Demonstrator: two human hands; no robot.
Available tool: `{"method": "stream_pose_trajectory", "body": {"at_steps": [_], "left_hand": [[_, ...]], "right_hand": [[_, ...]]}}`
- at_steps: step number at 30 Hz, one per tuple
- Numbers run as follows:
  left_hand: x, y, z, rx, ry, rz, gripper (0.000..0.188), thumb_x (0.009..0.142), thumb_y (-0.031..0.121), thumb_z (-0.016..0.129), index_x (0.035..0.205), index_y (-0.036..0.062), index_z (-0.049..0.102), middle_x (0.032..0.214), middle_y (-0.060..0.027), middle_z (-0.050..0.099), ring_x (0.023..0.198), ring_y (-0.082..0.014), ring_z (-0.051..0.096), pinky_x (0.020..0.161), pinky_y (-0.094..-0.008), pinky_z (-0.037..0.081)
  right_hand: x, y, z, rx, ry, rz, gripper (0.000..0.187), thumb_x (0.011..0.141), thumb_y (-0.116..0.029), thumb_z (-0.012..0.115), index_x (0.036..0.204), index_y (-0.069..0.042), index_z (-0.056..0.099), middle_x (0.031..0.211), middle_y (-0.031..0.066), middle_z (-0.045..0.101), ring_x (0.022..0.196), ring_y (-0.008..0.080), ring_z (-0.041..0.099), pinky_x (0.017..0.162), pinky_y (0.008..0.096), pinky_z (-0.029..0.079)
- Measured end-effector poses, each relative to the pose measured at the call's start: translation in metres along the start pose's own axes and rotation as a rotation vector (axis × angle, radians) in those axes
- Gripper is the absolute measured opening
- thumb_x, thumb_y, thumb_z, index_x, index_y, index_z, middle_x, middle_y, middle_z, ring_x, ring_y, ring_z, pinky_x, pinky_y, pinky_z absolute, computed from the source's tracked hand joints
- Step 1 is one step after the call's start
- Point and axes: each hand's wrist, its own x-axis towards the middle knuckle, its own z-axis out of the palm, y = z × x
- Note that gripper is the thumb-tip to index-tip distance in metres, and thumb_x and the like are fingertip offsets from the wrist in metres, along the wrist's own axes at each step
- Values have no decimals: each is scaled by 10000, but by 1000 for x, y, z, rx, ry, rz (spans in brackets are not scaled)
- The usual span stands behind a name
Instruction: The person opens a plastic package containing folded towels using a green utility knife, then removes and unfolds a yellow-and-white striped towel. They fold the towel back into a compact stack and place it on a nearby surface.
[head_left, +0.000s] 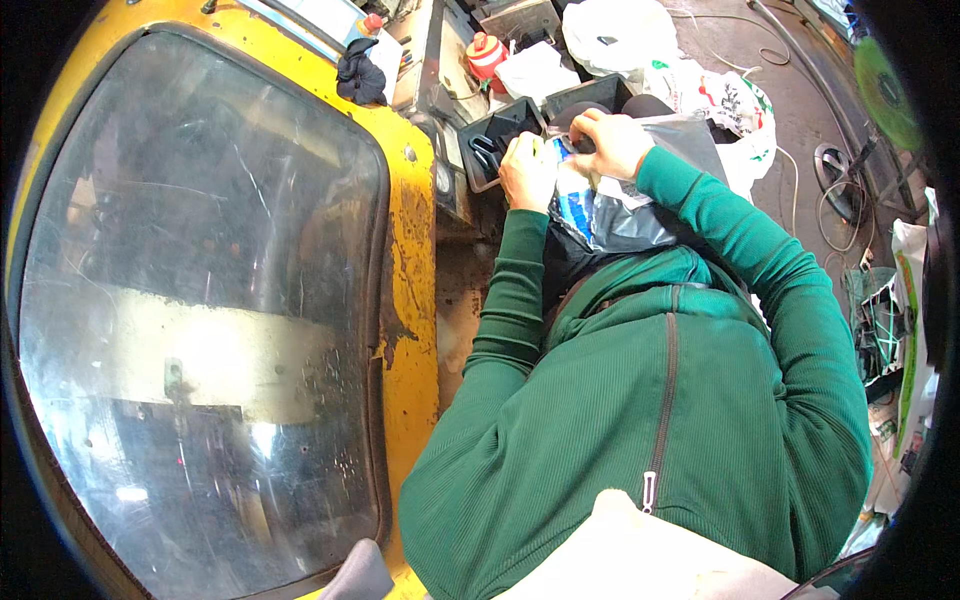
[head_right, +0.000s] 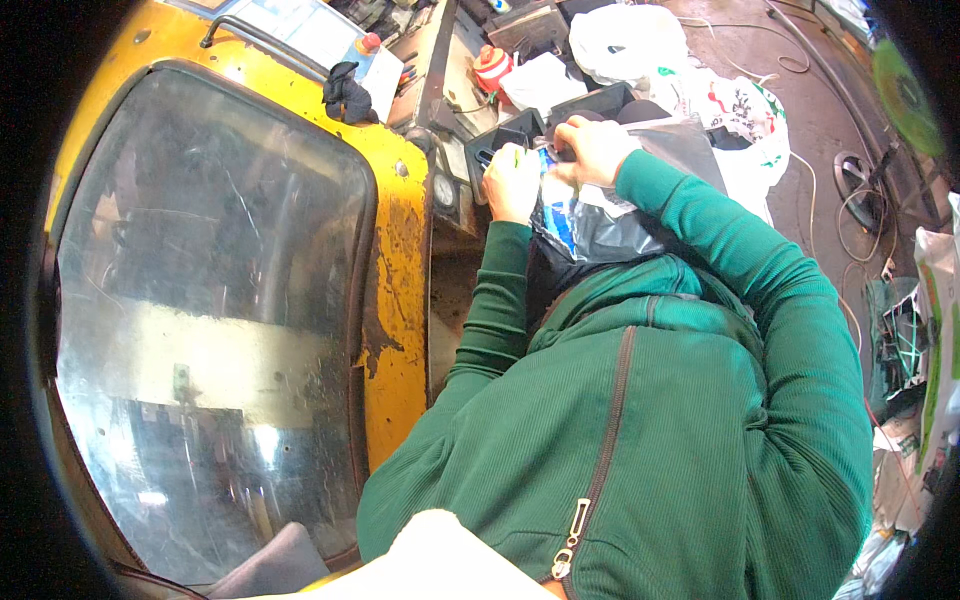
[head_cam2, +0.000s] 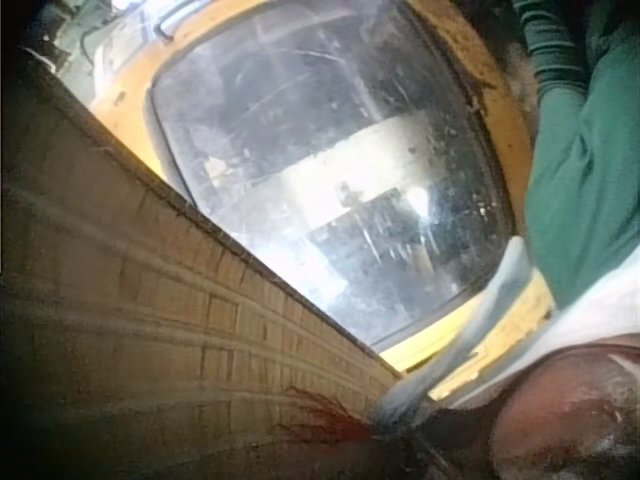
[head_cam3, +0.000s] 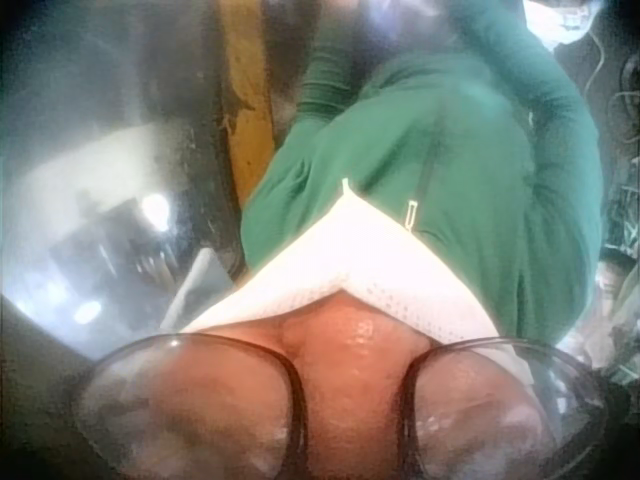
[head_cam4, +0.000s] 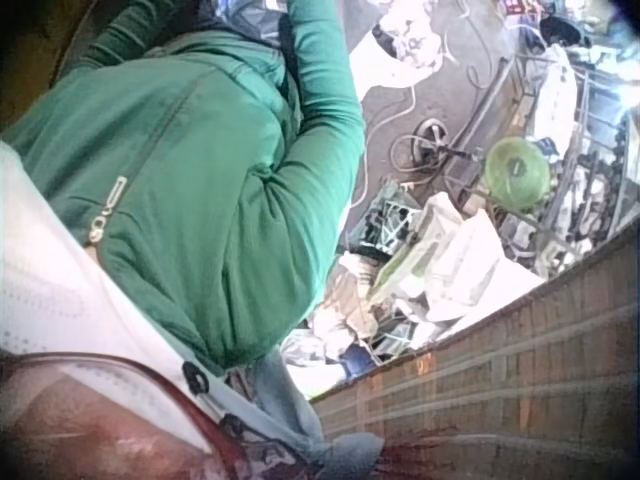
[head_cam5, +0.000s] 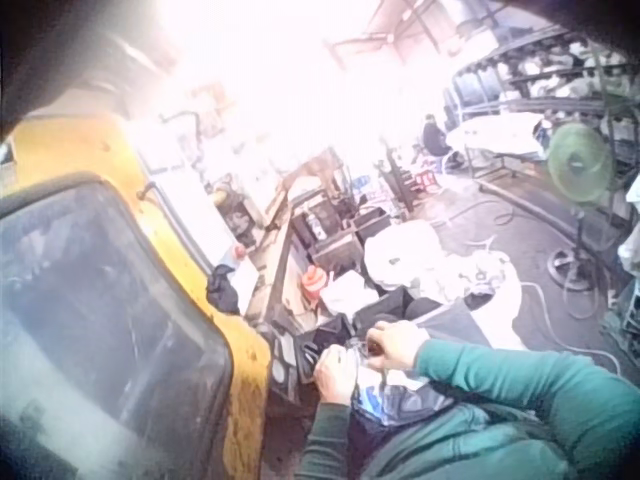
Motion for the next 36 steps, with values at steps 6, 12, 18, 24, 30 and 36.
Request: {"method": "stream_pose_trajectory", "body": {"at_steps": [6, 12, 18, 24, 30, 36], "left_hand": [[2, 6, -1, 5, 39, 54, 146, 810, 158, 619, 795, 40, 533, 779, -156, 570, 730, -378, 582, 650, -460, 464], [-3, -17, 3, 78, 133, -14, 156, 797, 159, 633, 781, 30, 546, 774, -168, 587, 734, -365, 582, 673, -432, 467], [1, -14, -10, 22, 95, 7, 194, 801, 202, 649, 895, 50, 573, 845, -155, 602, 771, -366, 595, 689, -440, 480], [-6, 32, -33, 177, -369, -190, 385, 793, 421, 612, 847, 44, 666, 878, -191, 661, 842, -381, 632, 735, -446, 489], [-6, -4, -2, 227, -541, -200, 575, 714, 546, 640, 925, 11, 657, 939, -246, 640, 934, -377, 621, 775, -464, 484], [-15, -11, 5, -281, -342, -168, 213, 866, 208, 587, 815, 3, 568, 718, -133, 612, 648, -152, 578, 600, -313, 475]], "right_hand": [[0, 10, 3, -123, -60, -14, 189, 760, -219, 600, 862, -60, 596, 932, 114, 578, 837, 318, 613, 716, 437, 486], [-1, 27, 4, 2, 40, 137, 160, 770, -190, 581, 825, -40, 565, 868, 154, 578, 805, 347, 611, 720, 443, 486], [-5, 26, 2, 32, 118, 155, 202, 787, -231, 579, 892, -58, 576, 868, 147, 595, 828, 340, 616, 752, 433, 478], [-2, 21, 2, -190, -161, 243, 431, 810, -404, 537, 1123, -117, 614, 1001, 128, 667, 964, 297, 626, 844, 435, 419], [-5, 29, 8, 16, -20, 233, 331, 800, -287, 565, 1029, -63, 650, 878, 163, 672, 825, 318, 656, 788, 410, 500], [-10, 35, 4, 205, 56, 271, 333, 813, -295, 551, 1031, -68, 662, 886, 160, 675, 838, 318, 656, 779, 403, 500]]}}
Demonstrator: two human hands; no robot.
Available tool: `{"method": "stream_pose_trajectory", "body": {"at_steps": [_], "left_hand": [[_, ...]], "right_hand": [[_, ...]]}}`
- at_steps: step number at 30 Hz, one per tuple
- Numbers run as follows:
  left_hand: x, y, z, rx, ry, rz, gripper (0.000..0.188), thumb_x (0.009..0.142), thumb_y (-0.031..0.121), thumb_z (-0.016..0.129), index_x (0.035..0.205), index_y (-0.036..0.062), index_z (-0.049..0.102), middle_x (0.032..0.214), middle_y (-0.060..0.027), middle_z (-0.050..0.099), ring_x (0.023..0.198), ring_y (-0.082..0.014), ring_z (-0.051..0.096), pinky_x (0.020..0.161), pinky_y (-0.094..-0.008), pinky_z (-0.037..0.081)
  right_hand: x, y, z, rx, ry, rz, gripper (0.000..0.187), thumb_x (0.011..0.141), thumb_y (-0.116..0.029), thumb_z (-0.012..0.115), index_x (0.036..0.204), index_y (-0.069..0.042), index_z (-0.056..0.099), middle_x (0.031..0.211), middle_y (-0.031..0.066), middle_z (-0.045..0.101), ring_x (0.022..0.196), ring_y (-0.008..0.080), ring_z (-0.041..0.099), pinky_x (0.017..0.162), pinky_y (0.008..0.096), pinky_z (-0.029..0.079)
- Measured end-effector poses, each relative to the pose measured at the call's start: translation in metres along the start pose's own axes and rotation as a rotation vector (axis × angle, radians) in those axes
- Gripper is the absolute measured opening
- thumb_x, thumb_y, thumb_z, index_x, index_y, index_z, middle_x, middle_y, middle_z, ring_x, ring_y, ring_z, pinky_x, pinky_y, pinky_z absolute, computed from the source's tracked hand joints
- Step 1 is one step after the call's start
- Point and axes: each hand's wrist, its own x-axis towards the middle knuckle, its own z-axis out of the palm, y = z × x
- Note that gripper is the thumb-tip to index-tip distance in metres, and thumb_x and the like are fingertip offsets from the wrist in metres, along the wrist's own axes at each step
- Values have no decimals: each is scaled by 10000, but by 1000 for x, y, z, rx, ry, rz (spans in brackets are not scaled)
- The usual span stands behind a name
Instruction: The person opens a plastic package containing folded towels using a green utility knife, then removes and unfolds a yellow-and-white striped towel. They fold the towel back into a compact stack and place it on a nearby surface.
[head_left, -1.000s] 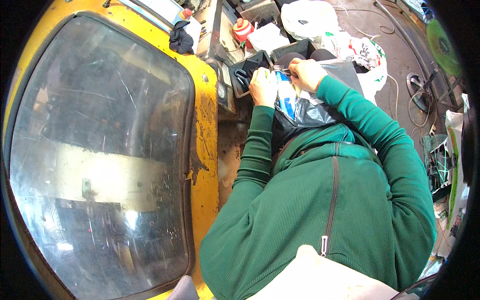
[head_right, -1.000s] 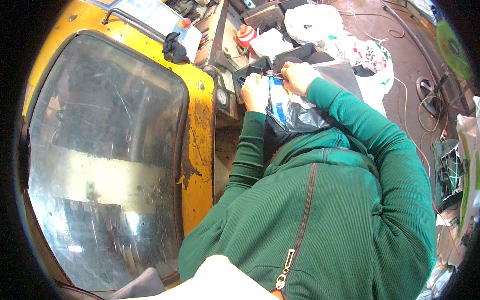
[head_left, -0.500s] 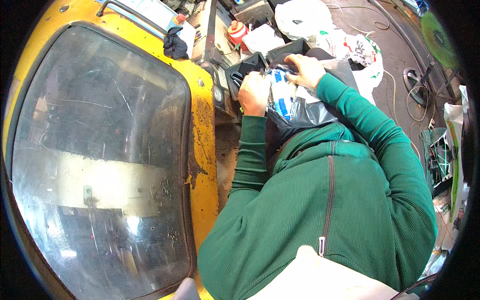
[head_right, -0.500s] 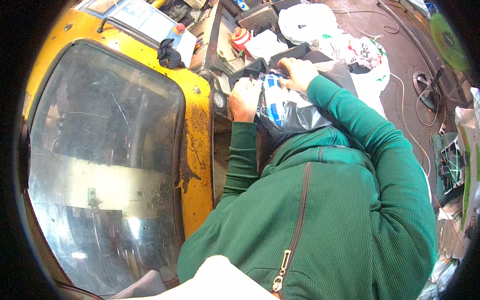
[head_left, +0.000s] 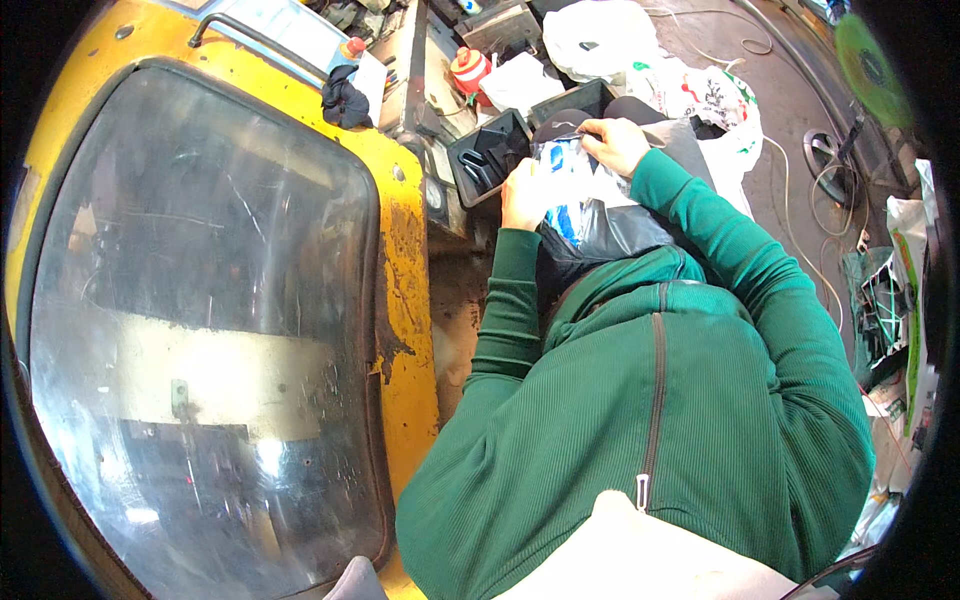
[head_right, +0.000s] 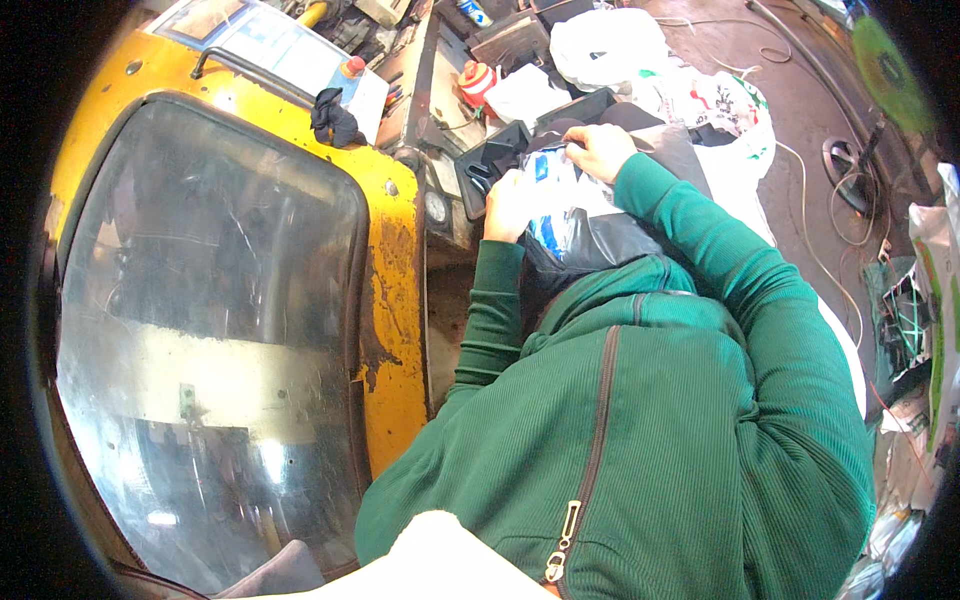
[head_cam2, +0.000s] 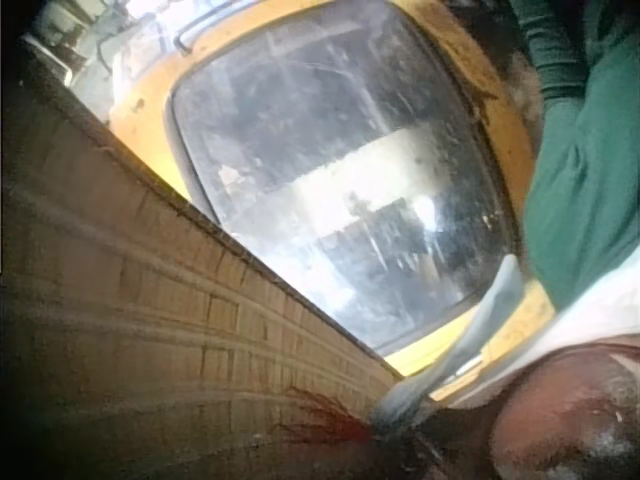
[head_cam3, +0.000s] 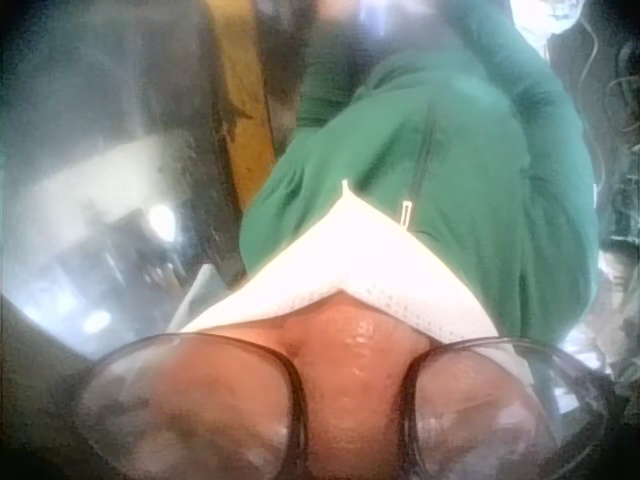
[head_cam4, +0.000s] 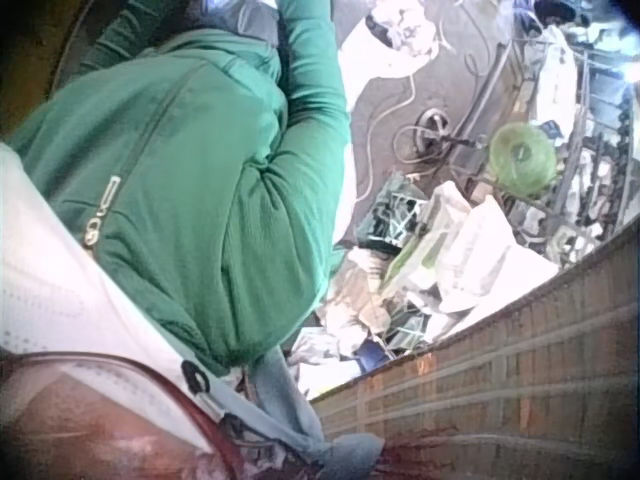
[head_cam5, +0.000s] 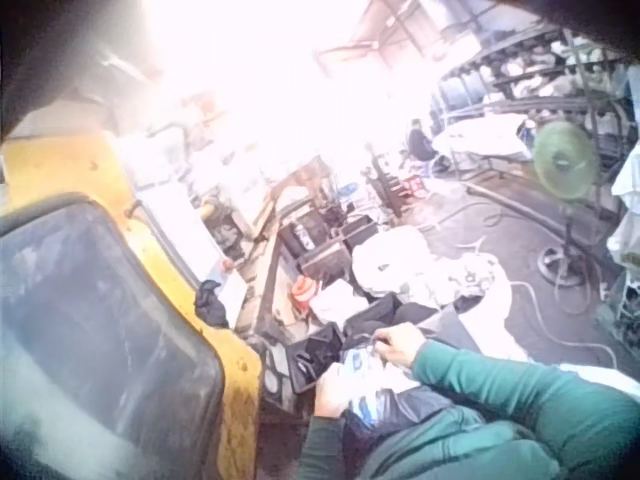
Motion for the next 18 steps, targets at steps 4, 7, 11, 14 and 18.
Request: {"method": "stream_pose_trajectory", "body": {"at_steps": [4, 7, 11, 14, 18], "left_hand": [[-16, 30, -7, -43, 111, 133, 122, 834, 100, 584, 804, -3, 525, 704, -156, 563, 639, -281, 580, 612, -359, 465], [-25, 29, -8, 43, 235, 323, 139, 816, 86, 614, 874, -26, 557, 759, -129, 602, 676, -209, 600, 646, -305, 480], [-34, 41, -25, -236, 38, 60, 232, 805, 85, 649, 988, -46, 592, 833, -83, 641, 740, -135, 602, 692, -250, 485], [-35, 42, -46, -350, -110, -77, 319, 821, 93, 655, 1082, -76, 585, 898, -67, 647, 707, -103, 587, 667, -225, 481], [-37, 46, -45, -331, -54, -77, 222, 841, 108, 624, 1000, -47, 612, 821, -48, 642, 646, -81, 563, 608, -208, 457]], "right_hand": [[-3, -4, -6, 101, 52, 27, 329, 813, -279, 544, 1020, -52, 663, 875, 177, 669, 827, 311, 658, 766, 391, 501], [-6, -11, -12, 90, 79, -8, 323, 815, -273, 539, 1017, -51, 661, 860, 174, 669, 803, 308, 659, 746, 385, 500], [-8, -6, -15, 173, 90, -29, 299, 817, -253, 537, 1008, -57, 658, 823, 171, 664, 756, 290, 660, 714, 374, 498], [-11, -12, -18, 142, 111, -61, 274, 819, -234, 538, 998, -63, 656, 781, 162, 655, 714, 265, 655, 679, 357, 494], [-11, -10, -18, 211, 111, -83, 245, 827, -207, 537, 984, -58, 652, 743, 153, 641, 672, 235, 640, 645, 332, 484]]}}
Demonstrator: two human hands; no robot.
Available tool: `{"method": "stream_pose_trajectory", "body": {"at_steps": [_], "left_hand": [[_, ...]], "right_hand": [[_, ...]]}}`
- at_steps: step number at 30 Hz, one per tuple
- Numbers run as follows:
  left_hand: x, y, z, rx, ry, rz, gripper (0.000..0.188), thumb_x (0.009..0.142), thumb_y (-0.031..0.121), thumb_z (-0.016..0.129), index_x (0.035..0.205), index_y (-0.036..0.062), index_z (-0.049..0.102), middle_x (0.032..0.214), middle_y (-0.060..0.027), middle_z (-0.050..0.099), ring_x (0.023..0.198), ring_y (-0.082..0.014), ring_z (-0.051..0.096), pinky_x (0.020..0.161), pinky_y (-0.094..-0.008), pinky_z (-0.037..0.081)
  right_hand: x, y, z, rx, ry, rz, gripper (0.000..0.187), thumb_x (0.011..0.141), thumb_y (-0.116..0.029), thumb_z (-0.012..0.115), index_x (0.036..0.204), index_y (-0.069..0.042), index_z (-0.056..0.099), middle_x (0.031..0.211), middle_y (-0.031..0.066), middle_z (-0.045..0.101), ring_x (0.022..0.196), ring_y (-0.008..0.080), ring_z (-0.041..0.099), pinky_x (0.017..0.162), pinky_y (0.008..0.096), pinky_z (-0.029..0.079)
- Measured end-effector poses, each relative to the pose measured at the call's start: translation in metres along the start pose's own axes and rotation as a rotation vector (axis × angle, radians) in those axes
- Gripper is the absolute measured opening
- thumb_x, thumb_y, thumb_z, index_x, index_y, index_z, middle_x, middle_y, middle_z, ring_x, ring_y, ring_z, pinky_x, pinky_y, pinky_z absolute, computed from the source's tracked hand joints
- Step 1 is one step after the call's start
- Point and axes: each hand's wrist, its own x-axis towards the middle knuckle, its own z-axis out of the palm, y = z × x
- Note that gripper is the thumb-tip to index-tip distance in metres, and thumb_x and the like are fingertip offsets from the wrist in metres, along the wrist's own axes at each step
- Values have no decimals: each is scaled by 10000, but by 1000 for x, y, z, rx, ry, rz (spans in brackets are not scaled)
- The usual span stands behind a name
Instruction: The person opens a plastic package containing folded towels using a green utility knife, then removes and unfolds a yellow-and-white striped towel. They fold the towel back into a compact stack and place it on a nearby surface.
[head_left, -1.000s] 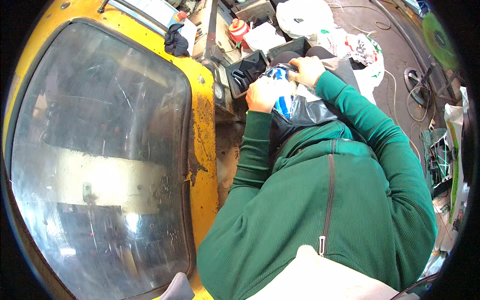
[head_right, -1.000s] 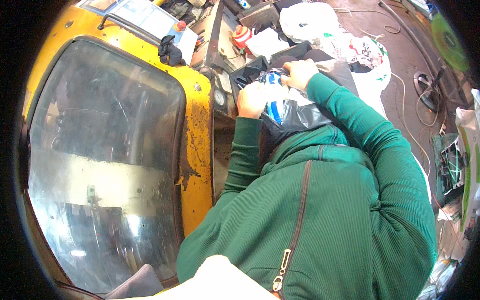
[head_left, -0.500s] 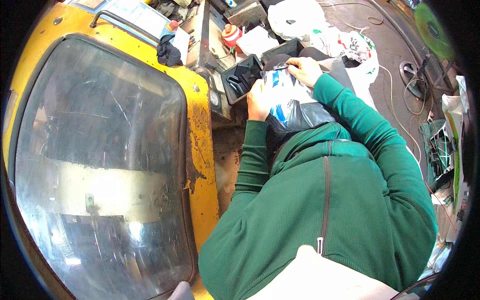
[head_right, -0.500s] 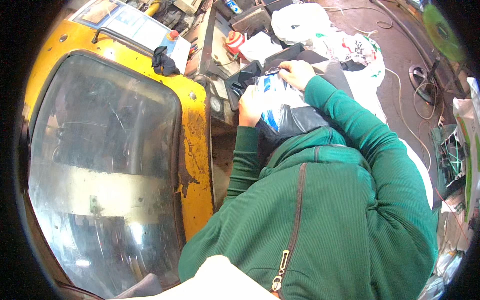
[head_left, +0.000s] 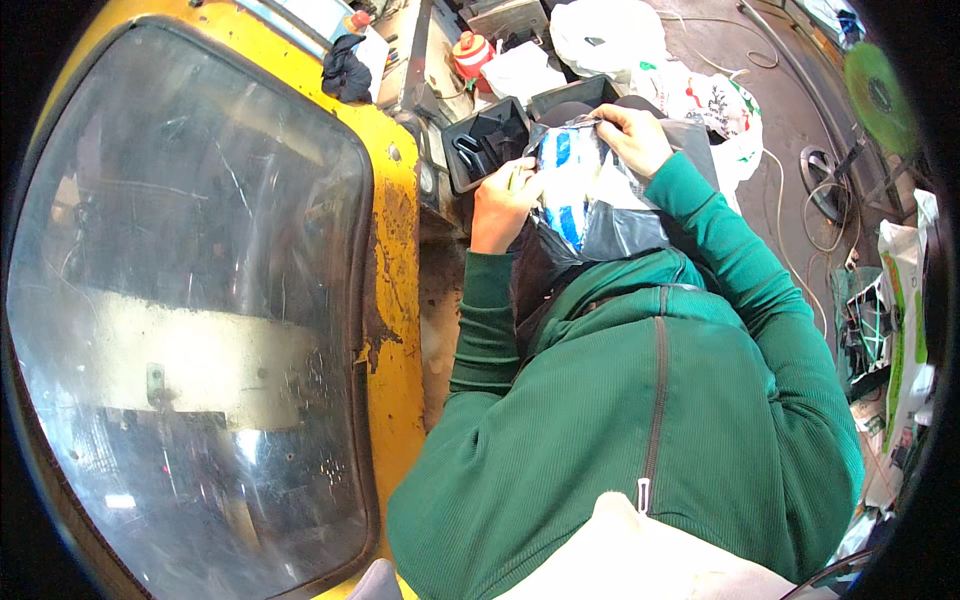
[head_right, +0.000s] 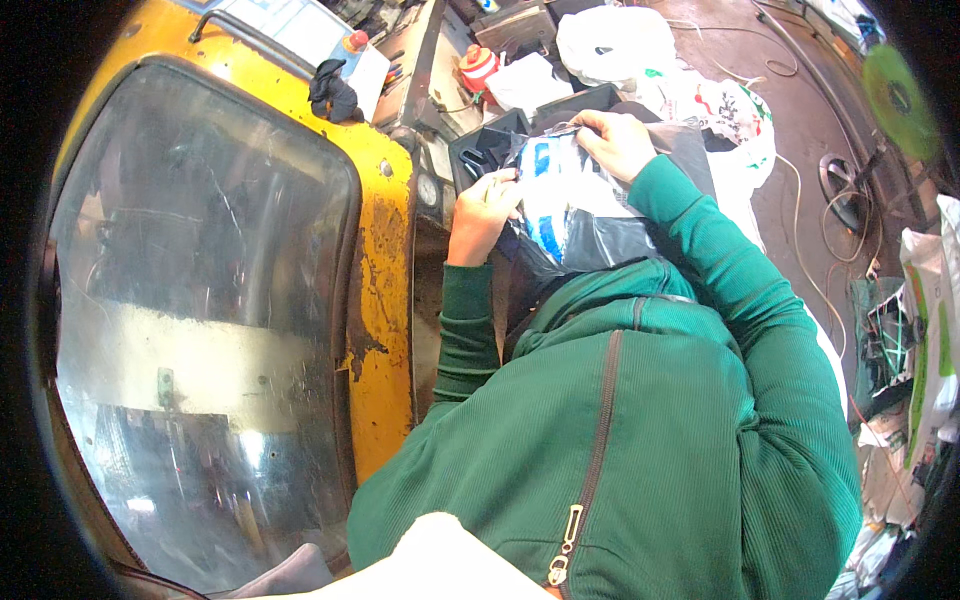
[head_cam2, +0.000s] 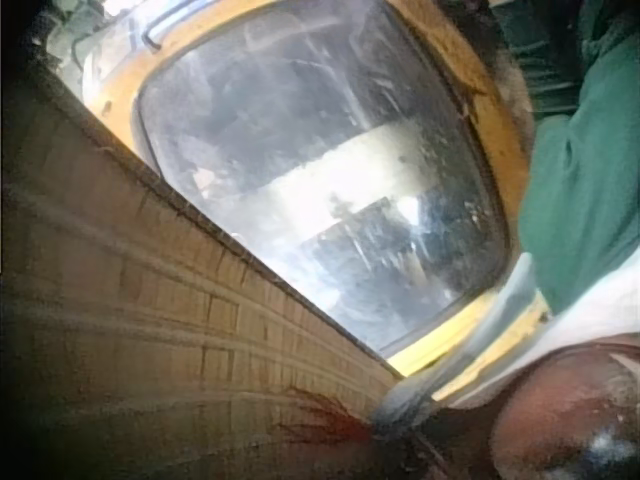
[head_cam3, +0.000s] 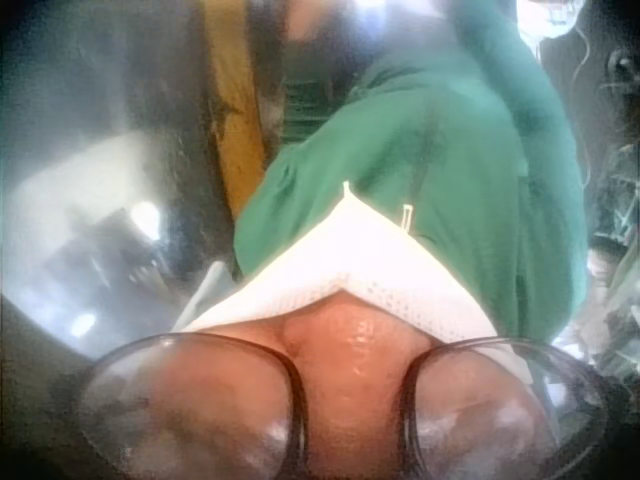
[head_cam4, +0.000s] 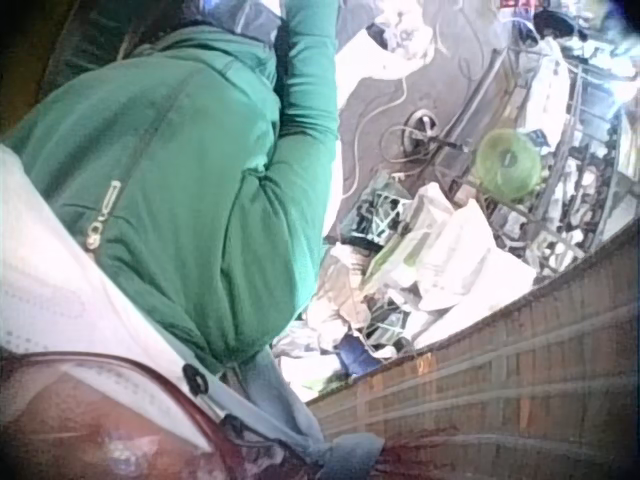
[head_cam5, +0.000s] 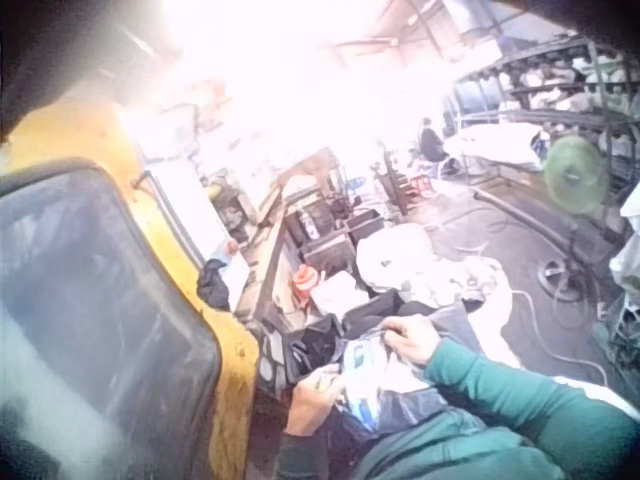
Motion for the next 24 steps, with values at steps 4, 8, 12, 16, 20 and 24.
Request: {"method": "stream_pose_trajectory", "body": {"at_steps": [4, 8, 12, 16, 20, 24], "left_hand": [[2, 6, -1, 120, 24, 85, 131, 846, 127, 608, 840, -4, 611, 768, -31, 629, 647, -84, 563, 617, -217, 460], [4, 9, -4, 47, -19, 65, 121, 866, 104, 570, 843, -8, 608, 751, -35, 617, 689, -101, 581, 654, -243, 470], [4, -2, -1, 53, 14, 69, 98, 857, 78, 572, 842, -11, 610, 780, -41, 619, 708, -112, 590, 670, -245, 476], [0, -2, -8, 470, -88, 481, 82, 848, 62, 577, 837, -12, 611, 765, -23, 605, 693, -94, 572, 659, -235, 470], [3, -15, -12, 385, -152, 470, 68, 832, 69, 582, 829, 9, 614, 741, -1, 591, 672, -66, 547, 607, -200, 431], [-4, 11, -6, -218, -129, -4, 68, 828, 102, 578, 839, 45, 614, 741, 13, 593, 661, -41, 527, 553, -174, 371]], "right_hand": [[-4, -4, -1, 83, 2, 3, 236, 860, -222, 566, 992, -41, 641, 772, 135, 649, 693, 182, 625, 660, 313, 473], [2, -1, -4, 80, -40, 0, 240, 880, -257, 586, 961, -36, 631, 758, 119, 639, 681, 162, 596, 655, 312, 461], [2, -2, -3, 36, -24, 41, 242, 884, -262, 584, 920, -25, 617, 728, 130, 615, 653, 178, 583, 633, 318, 451], [3, 10, 0, 51, 9, 12, 247, 888, -269, 582, 921, -26, 612, 717, 134, 608, 651, 187, 584, 632, 327, 452], [-1, 7, 4, 19, 49, -12, 247, 890, -271, 579, 929, -30, 614, 725, 136, 618, 669, 206, 605, 641, 339, 459], [1, 4, -1, -108, 13, 23, 234, 883, -268, 577, 933, -43, 621, 766, 151, 642, 709, 267, 640, 654, 366, 474]]}}
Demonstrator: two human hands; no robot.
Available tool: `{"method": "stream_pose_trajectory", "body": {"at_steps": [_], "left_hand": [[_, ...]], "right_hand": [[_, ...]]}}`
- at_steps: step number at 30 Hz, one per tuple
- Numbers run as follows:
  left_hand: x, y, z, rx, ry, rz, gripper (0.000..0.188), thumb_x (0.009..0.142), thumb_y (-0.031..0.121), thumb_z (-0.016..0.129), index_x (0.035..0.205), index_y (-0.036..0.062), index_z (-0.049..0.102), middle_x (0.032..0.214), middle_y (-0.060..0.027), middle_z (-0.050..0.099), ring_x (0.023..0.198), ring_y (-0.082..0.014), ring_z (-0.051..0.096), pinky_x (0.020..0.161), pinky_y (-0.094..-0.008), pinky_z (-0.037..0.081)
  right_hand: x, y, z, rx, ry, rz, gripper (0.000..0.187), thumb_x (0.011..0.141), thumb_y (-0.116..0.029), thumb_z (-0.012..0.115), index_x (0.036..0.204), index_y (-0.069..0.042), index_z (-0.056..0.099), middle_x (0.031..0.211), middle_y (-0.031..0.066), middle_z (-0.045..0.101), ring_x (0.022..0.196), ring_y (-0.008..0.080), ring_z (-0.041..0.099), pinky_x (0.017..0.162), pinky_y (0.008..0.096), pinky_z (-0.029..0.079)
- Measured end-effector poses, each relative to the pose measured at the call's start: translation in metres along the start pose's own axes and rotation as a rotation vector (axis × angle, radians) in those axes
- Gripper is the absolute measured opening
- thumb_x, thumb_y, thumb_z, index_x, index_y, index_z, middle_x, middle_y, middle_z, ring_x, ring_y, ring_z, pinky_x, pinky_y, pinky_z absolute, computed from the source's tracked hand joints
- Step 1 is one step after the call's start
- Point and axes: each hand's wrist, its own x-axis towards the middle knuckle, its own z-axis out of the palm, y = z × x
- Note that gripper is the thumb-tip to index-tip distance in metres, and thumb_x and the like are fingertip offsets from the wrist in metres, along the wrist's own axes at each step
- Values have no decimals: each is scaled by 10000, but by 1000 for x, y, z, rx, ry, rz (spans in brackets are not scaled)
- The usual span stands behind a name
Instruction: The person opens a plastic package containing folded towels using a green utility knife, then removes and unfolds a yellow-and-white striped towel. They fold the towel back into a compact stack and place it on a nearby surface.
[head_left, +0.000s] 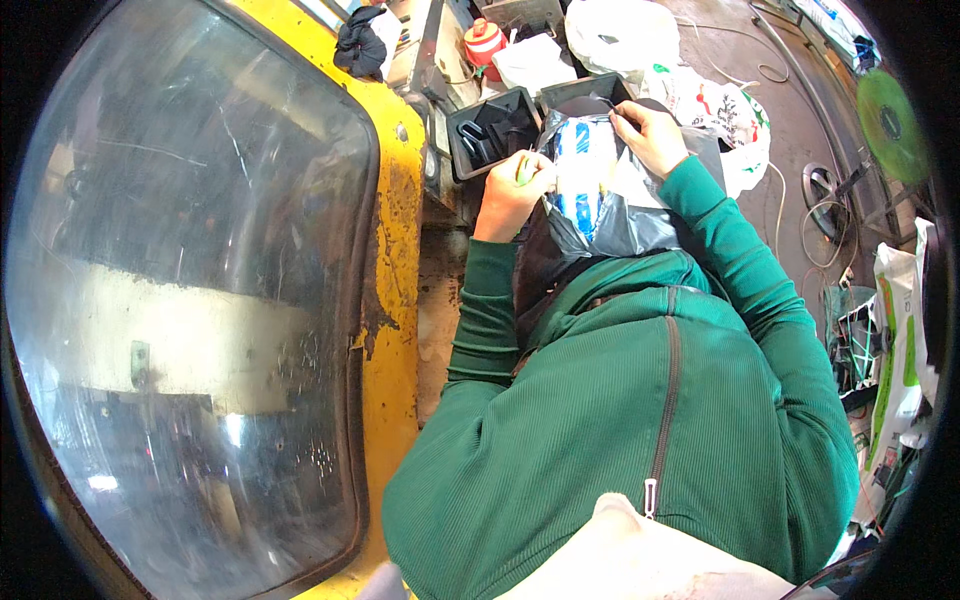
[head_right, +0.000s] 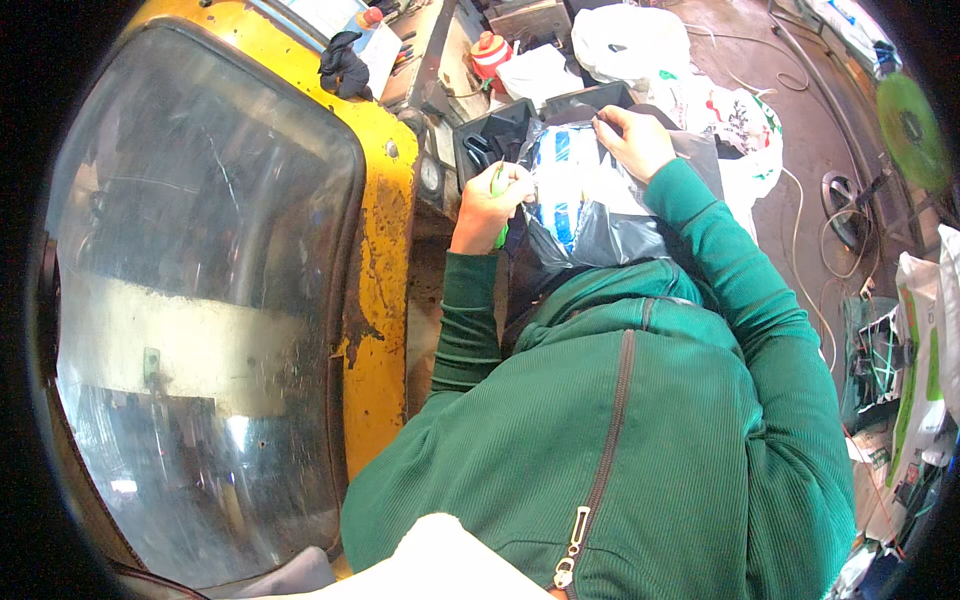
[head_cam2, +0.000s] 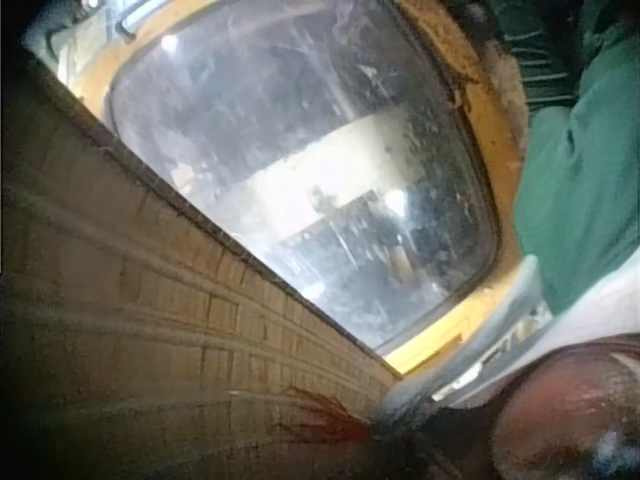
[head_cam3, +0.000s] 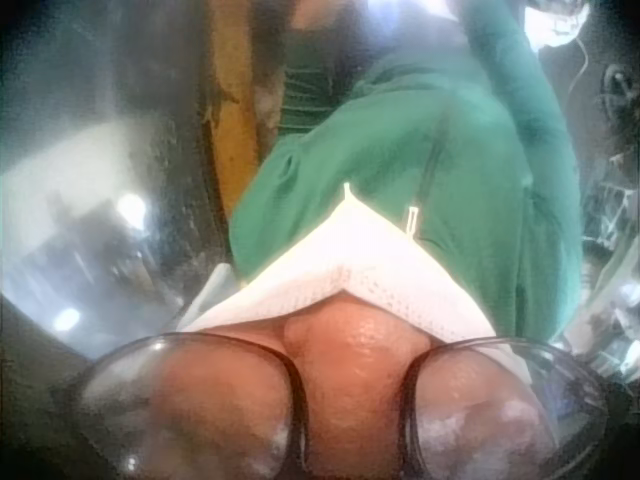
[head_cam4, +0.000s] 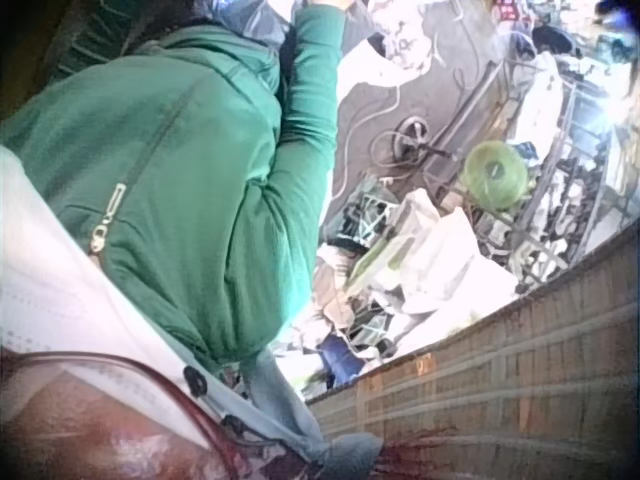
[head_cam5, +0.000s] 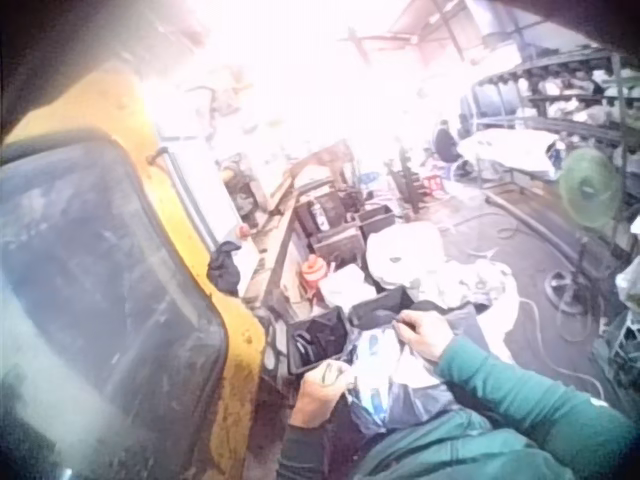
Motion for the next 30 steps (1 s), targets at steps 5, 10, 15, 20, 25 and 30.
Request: {"method": "stream_pose_trajectory", "body": {"at_steps": [5, 10, 15, 20, 25, 30], "left_hand": [[1, -1, -4, 150, -103, 58, 81, 836, 126, 568, 855, 60, 611, 753, 11, 597, 644, -48, 543, 530, -181, 367], [9, -32, -13, 433, -170, 227, 106, 833, 127, 584, 898, 46, 608, 750, -5, 592, 612, -59, 538, 522, -191, 384], [5, -15, -4, -141, -10, -171, 102, 833, 108, 595, 895, 28, 609, 741, -16, 588, 577, -65, 493, 519, -194, 382], [1, -6, -8, -29, -105, -140, 139, 824, 133, 616, 908, 22, 615, 747, -15, 597, 614, -78, 534, 554, -217, 432], [-17, -22, -27, 173, -388, -279, 326, 813, 123, 683, 1107, 43, 564, 895, 6, 588, 782, -80, 558, 690, -217, 462], [-42, -25, -20, 346, -250, 11, 319, 773, 90, 712, 1055, 54, 568, 948, -11, 591, 906, -135, 574, 827, -279, 457]], "right_hand": [[0, 3, 8, -117, 71, -30, 209, 860, -260, 583, 928, -69, 633, 813, 149, 660, 765, 314, 648, 679, 399, 498], [-5, 12, 15, -119, 77, -25, 209, 863, -261, 583, 946, -75, 633, 820, 145, 663, 768, 311, 653, 687, 391, 507], [-5, 20, 14, -114, 77, -26, 230, 874, -278, 567, 975, -80, 625, 835, 142, 664, 783, 314, 652, 699, 395, 503], [-7, 22, 14, -171, 53, -2, 231, 878, -294, 551, 969, -94, 623, 844, 140, 664, 795, 316, 649, 711, 401, 502], [-5, 22, 16, -295, -14, 66, 188, 853, -269, 573, 962, -126, 627, 912, 113, 669, 859, 296, 645, 750, 407, 501], [-21, -16, 1, -239, -12, -491, 270, 716, -109, 591, 984, -125, 622, 1084, 58, 617, 1106, 281, 528, 956, 431, 388]]}}
